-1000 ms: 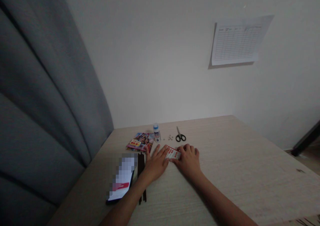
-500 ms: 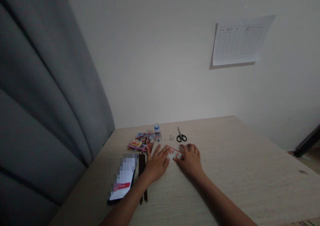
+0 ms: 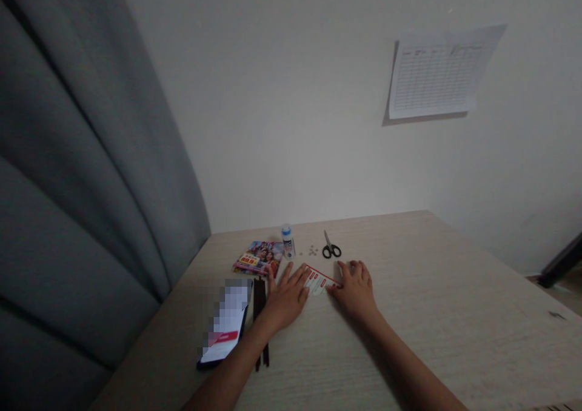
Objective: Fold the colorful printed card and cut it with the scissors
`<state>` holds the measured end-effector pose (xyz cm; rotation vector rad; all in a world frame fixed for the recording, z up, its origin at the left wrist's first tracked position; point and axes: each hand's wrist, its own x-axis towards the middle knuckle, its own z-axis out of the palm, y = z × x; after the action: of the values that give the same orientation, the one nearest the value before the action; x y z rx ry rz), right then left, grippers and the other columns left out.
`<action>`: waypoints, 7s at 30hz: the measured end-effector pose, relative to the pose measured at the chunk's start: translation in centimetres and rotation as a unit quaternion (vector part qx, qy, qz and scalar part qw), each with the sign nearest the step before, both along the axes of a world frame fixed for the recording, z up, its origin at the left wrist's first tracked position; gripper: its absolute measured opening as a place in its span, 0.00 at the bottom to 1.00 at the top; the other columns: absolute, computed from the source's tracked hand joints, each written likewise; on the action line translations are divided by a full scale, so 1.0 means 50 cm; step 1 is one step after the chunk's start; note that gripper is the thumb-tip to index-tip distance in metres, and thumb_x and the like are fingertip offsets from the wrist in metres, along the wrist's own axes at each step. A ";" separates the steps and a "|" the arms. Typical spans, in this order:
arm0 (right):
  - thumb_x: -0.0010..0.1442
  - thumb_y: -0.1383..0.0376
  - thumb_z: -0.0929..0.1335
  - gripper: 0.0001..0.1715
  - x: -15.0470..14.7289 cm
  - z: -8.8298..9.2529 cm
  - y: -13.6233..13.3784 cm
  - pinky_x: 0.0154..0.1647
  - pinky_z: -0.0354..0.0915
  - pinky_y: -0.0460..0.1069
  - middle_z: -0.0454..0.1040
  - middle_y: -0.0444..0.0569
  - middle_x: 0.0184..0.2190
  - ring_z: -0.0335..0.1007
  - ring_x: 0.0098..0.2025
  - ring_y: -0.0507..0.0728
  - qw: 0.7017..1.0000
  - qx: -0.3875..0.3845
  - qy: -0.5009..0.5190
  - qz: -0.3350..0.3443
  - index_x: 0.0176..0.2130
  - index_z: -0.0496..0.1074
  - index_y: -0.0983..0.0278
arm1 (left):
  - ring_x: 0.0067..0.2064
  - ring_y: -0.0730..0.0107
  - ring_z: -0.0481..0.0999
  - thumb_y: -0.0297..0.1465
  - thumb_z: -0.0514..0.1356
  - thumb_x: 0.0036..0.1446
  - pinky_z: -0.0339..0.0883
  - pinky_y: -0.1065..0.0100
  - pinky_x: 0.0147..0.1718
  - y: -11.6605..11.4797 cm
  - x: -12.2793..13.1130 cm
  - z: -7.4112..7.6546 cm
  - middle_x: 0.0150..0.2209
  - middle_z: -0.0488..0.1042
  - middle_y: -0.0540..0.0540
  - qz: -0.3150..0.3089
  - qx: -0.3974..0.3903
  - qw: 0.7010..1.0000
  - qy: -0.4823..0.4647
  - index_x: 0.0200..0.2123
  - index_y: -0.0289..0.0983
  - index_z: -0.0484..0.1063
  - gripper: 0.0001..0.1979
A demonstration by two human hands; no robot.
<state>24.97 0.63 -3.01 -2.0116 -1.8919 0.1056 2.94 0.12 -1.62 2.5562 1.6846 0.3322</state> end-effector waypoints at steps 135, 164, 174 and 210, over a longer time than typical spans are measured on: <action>0.60 0.50 0.69 0.22 -0.006 0.028 0.014 0.63 0.54 0.64 0.63 0.50 0.63 0.52 0.65 0.66 0.979 0.020 0.034 0.201 0.53 0.75 0.51 | 0.73 0.43 0.36 0.52 0.48 0.65 0.20 0.25 0.62 -0.002 0.001 0.028 0.69 0.59 0.51 0.018 -0.012 1.000 -0.008 0.66 0.52 0.60 0.30; 0.67 0.44 0.59 0.30 -0.014 0.058 -0.009 0.65 0.35 0.79 0.47 0.47 0.73 0.38 0.73 0.72 0.975 -0.099 -0.068 0.189 0.66 0.54 0.35 | 0.73 0.41 0.28 0.52 0.45 0.66 0.16 0.22 0.55 -0.012 -0.048 0.045 0.74 0.34 0.50 0.066 -0.090 0.992 0.066 0.68 0.65 0.47 0.28; 0.67 0.44 0.58 0.30 -0.014 0.053 -0.010 0.65 0.36 0.79 0.48 0.47 0.73 0.39 0.73 0.73 0.975 -0.088 -0.080 0.190 0.66 0.52 0.35 | 0.72 0.41 0.28 0.46 0.47 0.67 0.18 0.22 0.56 -0.027 -0.074 0.062 0.73 0.31 0.55 0.085 -0.128 0.986 0.067 0.67 0.65 0.48 0.26; 0.68 0.45 0.57 0.29 -0.011 0.047 -0.011 0.65 0.35 0.78 0.48 0.48 0.73 0.38 0.73 0.72 0.974 -0.096 -0.079 0.190 0.66 0.53 0.36 | 0.73 0.39 0.32 0.42 0.47 0.66 0.21 0.20 0.55 -0.051 -0.140 0.060 0.74 0.33 0.51 0.146 -0.124 0.978 0.083 0.70 0.59 0.42 0.31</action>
<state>24.41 0.10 -0.67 -1.7915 -2.4355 0.2436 -4.05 -2.43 1.38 2.2141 2.0179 -0.0817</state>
